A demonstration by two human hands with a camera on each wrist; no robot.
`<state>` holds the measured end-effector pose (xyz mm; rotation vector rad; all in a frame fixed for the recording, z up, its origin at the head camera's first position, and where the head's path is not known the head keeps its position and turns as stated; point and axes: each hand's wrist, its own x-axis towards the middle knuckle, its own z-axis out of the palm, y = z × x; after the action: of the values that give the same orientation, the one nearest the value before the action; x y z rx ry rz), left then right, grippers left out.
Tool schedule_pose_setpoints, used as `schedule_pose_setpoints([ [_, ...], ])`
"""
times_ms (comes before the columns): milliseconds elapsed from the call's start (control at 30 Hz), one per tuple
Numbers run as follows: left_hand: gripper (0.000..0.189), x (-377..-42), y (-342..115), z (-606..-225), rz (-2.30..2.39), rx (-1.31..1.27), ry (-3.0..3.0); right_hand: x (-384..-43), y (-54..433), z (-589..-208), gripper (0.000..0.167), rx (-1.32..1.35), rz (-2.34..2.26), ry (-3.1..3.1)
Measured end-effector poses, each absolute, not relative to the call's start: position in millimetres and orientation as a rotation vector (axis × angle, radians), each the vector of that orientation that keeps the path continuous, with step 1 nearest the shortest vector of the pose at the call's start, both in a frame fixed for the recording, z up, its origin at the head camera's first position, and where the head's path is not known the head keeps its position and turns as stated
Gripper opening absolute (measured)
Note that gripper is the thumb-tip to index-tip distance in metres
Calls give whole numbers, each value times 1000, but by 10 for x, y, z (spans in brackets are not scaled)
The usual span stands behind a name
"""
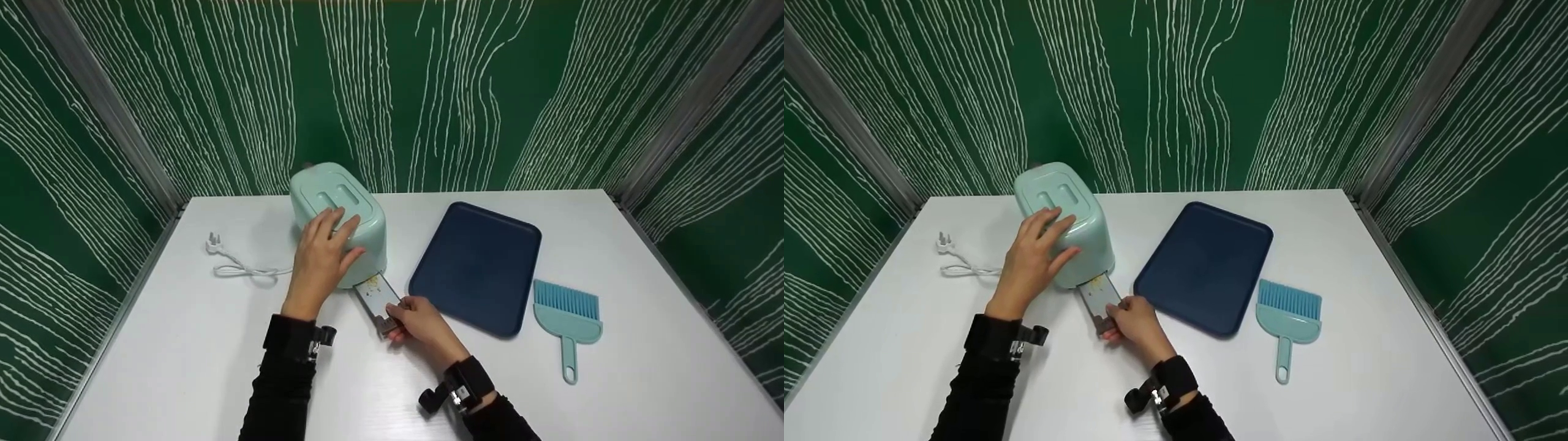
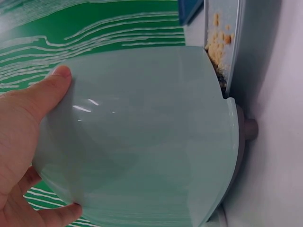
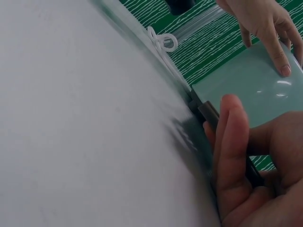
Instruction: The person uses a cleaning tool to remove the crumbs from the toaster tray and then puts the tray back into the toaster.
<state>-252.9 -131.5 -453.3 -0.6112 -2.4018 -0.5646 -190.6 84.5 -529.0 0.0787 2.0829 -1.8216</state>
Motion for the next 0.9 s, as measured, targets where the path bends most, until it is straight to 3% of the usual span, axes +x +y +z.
schedule_pose_setpoints([
  [900,56,-2528,-1315,-4533,-556,-600,-2417,-1786,964,-5286,17,52,-1789,2080],
])
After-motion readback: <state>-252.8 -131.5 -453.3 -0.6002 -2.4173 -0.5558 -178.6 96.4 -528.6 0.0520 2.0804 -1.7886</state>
